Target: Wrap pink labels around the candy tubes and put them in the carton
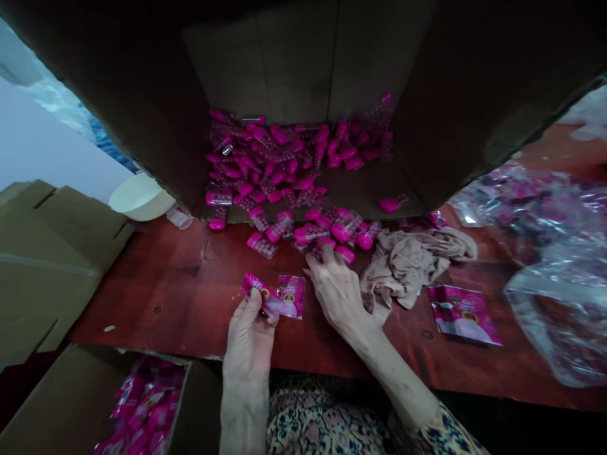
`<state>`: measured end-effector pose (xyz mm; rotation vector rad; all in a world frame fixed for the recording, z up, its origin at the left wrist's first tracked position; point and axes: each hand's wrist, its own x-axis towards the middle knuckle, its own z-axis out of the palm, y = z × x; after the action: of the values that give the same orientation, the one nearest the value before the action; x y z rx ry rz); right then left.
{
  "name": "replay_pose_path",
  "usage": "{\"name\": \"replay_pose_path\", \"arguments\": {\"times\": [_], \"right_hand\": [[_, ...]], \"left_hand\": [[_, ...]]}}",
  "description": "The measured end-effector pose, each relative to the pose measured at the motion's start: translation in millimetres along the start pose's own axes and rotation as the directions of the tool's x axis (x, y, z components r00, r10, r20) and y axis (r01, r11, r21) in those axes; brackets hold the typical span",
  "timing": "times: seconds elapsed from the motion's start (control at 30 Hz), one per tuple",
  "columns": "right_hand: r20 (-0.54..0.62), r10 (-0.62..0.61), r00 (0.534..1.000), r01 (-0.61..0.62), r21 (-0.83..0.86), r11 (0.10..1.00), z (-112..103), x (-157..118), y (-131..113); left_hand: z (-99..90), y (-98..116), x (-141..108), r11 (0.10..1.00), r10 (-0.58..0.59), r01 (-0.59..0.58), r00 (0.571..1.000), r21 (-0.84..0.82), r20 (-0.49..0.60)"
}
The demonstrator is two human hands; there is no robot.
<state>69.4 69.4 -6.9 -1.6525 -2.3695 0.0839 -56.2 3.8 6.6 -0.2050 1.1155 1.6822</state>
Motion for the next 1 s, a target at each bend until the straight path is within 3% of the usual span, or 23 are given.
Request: {"name": "replay_pose_path", "arguments": {"times": [0.17,0.3,0.43,0.57,0.73,0.9,1.0], "right_hand": [[-0.049,-0.044,0.998,0.049,0.088,0.995,-0.2,-21.0,19.5],[-0.123,0.052,0.991,-0.028,0.188,0.982,2.4,-25.5,19.1],[-0.127,0.182,0.975,-0.179,0.034,0.983,1.6,-25.0,10.1],[-0.107,0.186,0.977,-0.193,-0.064,0.979,-1.6,-30.8,6.2],[-0.146,0.202,0.969,-0.163,0.244,0.956,0.9,-41.6,5.3],[-0.174,0.273,0.946,-0.144,0.53,0.836,9.0,-45.2,4.8],[-0.112,0.271,0.956,-0.134,0.654,0.745,7.5,-46.5,3.7]], "left_hand": [[3.5,-0.6,0.3,0.999,-0.02,0.019,1.0,-0.038,-0.02],[4.5,-3.6,-0.6,0.999,-0.022,0.023,1.0,-0.047,0.015],[5.0,-3.6,-2.0,0.999,-0.005,0.005,1.0,-0.048,-0.001],[6.7,-2.8,-2.5,0.999,0.021,-0.022,1.0,-0.044,-0.021],[8.4,-1.6,-3.0,0.996,-0.01,0.005,0.998,-0.093,-0.055],[8.1,-1.1,-4.9,0.995,-0.011,0.006,0.999,-0.102,-0.053],[8.0,-2.7,-5.3,0.995,-0.01,0.006,0.999,-0.097,-0.041]]}}
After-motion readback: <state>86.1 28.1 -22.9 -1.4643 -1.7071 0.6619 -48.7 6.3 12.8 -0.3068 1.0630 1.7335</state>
